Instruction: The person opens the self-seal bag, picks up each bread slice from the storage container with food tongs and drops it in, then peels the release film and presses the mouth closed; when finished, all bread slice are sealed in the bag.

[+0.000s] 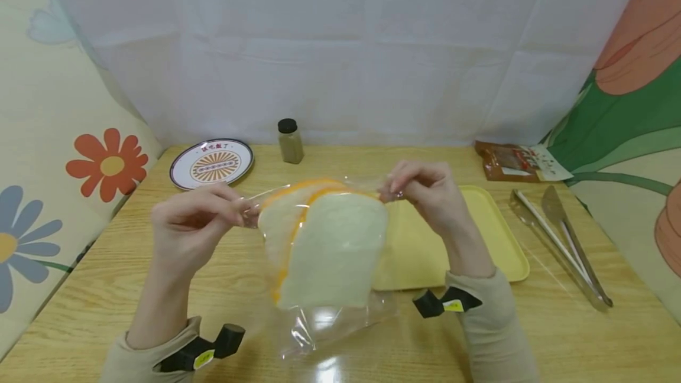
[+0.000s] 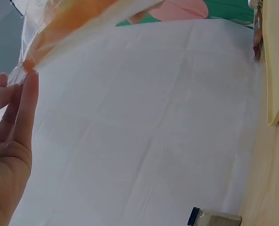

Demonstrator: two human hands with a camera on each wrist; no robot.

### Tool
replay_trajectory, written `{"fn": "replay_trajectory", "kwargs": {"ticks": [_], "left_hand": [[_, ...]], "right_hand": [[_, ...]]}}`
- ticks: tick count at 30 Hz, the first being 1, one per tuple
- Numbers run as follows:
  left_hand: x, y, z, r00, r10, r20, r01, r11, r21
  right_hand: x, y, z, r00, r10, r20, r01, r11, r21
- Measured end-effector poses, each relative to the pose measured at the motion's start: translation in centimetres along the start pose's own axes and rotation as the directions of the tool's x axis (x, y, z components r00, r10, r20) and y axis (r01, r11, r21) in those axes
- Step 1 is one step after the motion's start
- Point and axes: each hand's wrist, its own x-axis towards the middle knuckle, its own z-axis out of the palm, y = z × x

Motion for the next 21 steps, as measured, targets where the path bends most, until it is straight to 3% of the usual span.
{"fn": "replay_trajectory", "kwargs": {"ticks": [10, 14, 17, 21], "left_hand": [[-0.05, -0.06, 0.09, 0.999, -0.033, 0.014, 0.032, 0.998, 0.054], [0.23, 0.13, 0.21, 0.999, 0.004, 0.054, -0.011, 0.990, 0.140], [0.37, 0.21, 0.50, 0.997, 0.044, 0.058, -0.052, 0.987, 0.155], [0.37, 0.29, 0.84, 0.998, 0.055, 0.023, -0.058, 0.990, 0.129]], "right_hand": [[-0.31, -0.17, -0.21, 1.000, -0.003, -0.013, 0.001, 0.992, -0.128], [-0.37, -0.34, -0.01, 0.999, 0.015, -0.029, -0.019, 0.992, -0.127], [-0.27, -0.31, 0.10, 1.000, -0.023, -0.004, 0.022, 0.995, -0.101], [-0.03, -0.15, 0.17, 0.991, -0.123, 0.058, 0.129, 0.987, -0.101]]}}
